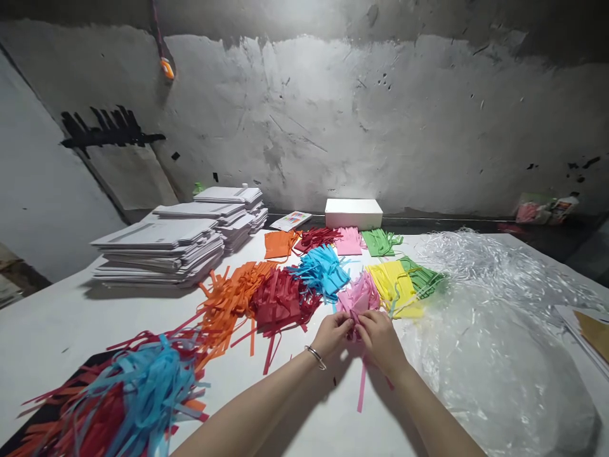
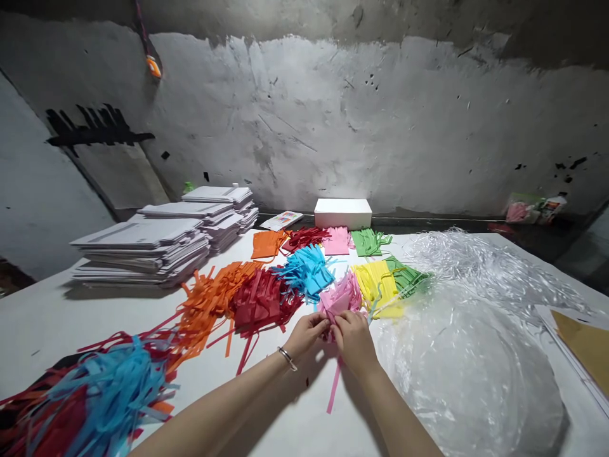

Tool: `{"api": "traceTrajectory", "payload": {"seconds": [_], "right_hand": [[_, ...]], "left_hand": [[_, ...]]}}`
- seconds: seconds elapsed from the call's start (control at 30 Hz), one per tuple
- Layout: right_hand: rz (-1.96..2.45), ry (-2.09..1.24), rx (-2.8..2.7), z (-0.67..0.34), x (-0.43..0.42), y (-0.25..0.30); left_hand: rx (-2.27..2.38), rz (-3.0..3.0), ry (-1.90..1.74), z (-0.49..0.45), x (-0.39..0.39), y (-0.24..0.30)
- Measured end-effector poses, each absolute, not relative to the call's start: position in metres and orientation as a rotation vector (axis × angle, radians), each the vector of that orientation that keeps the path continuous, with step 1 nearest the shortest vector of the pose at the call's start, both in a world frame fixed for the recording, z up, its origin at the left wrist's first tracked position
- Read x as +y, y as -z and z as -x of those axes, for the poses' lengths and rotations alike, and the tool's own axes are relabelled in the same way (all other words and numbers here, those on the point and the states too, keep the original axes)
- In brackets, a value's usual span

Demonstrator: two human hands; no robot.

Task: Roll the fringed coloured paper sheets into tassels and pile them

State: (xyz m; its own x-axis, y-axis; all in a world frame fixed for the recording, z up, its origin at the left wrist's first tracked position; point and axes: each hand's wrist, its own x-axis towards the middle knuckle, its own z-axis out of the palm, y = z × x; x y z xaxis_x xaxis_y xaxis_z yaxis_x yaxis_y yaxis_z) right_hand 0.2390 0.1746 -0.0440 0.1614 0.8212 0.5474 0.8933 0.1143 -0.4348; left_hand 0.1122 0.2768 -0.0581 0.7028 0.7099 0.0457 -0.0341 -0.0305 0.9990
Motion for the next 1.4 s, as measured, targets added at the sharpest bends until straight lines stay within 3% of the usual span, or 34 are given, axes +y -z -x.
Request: {"api": "traceTrajectory", "payload": {"seconds": [1.4], "right_hand": [[1.802,0.238,-1.639,-0.234,0.171,0.046]], "left_hand": [[0.789,-1.707,-0.699,-0.119,0.275,0.05]]}}
